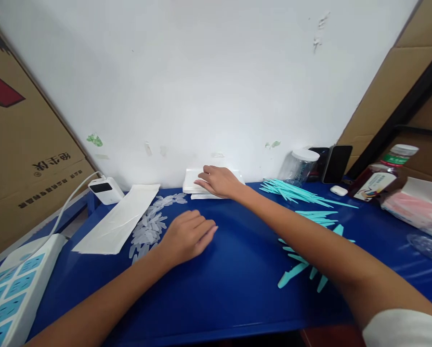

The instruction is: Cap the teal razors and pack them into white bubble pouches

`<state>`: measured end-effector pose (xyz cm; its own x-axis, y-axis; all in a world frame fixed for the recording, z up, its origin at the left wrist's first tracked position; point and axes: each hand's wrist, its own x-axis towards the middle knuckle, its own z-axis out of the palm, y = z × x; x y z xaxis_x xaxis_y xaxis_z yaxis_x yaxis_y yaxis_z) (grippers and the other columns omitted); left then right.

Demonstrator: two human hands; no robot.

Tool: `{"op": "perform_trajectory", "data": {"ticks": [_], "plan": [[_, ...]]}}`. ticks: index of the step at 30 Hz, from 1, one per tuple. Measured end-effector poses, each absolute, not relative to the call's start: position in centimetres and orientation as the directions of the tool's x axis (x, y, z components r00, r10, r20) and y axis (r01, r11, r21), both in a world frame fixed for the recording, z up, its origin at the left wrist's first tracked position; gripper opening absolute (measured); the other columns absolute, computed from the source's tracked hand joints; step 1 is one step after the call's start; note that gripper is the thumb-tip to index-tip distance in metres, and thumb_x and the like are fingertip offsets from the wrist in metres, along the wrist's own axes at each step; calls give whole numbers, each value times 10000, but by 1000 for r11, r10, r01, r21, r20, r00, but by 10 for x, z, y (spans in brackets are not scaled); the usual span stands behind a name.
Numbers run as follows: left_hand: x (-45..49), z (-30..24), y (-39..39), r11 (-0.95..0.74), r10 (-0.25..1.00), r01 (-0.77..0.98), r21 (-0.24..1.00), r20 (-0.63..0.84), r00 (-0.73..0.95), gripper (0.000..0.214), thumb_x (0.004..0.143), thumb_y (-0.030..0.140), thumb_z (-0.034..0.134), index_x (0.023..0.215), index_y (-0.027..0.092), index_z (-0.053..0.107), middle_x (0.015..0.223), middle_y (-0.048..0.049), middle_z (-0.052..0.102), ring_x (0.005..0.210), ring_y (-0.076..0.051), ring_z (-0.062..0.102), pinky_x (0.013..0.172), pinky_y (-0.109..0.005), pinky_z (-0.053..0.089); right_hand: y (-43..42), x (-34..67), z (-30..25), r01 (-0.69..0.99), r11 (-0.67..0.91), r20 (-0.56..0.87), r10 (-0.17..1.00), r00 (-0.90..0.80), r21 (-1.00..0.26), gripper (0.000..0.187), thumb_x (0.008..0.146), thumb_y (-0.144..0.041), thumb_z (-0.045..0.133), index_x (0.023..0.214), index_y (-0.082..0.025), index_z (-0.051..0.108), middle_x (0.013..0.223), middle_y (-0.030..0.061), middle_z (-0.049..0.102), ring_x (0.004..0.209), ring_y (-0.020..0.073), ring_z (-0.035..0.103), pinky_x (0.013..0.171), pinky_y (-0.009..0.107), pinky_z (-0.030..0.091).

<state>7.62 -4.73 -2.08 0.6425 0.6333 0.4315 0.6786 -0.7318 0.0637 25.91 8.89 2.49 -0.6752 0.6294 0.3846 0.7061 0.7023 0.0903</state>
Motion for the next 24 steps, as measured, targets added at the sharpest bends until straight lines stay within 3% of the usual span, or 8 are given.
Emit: {"op": "perform_trajectory", "data": {"ticks": [4,8,10,12,16,20,24], "plan": [[30,8,-23,-423,800,906,-16,463,382,381,1090,352,453,1057,134,764,957,-184,747,943,-337,660,803,-445,501,68,315,36,724,690,313,690,-653,-10,474,1136,-459,421,1067,-176,794,991,111,761,853,232,670,710,323,389],[-36,25,2,-143,892,988,-49,426,150,300,975,345,591,1044,115,772,949,-226,719,1024,-446,634,789,-509,535,49,376,32,775,618,254,777,-576,-131,534,1121,-504,425,831,-194,751,696,41,708,597,178,594,590,303,368],[-56,27,10,-94,910,994,-49,402,106,339,952,350,610,1068,79,775,981,-256,712,1030,-478,633,798,-564,544,42,400,24,806,568,261,814,-519,-169,507,1113,-491,430,877,-194,766,689,45,716,584,184,598,571,303,359],[-61,23,16,-147,915,988,-36,375,150,381,981,366,588,1158,80,768,1066,-244,719,1069,-447,643,865,-568,552,39,418,15,834,520,265,843,-468,-183,478,1098,-487,456,922,-190,787,691,56,727,584,196,605,570,312,354],[-35,1,24,-382,880,924,9,309,361,386,1060,393,522,1294,183,746,1249,-144,717,1181,-313,643,1010,-437,547,39,439,7,883,454,283,868,-409,-116,428,1075,-477,498,1018,-199,818,773,77,776,663,228,662,610,328,379],[-11,-23,31,-489,843,872,28,272,464,331,1054,318,503,1209,190,767,1193,-140,723,1152,-319,636,1006,-463,543,40,449,16,906,422,332,861,-385,-44,437,1078,-473,490,984,-193,812,817,97,793,692,238,675,616,331,381],[-8,-28,30,-507,836,861,37,267,480,318,1065,302,444,1091,178,736,1077,-148,723,1057,-332,631,926,-494,548,42,464,23,932,355,295,900,-320,-72,403,1052,-494,523,1058,-217,815,837,82,795,688,232,667,616,330,399]]}}
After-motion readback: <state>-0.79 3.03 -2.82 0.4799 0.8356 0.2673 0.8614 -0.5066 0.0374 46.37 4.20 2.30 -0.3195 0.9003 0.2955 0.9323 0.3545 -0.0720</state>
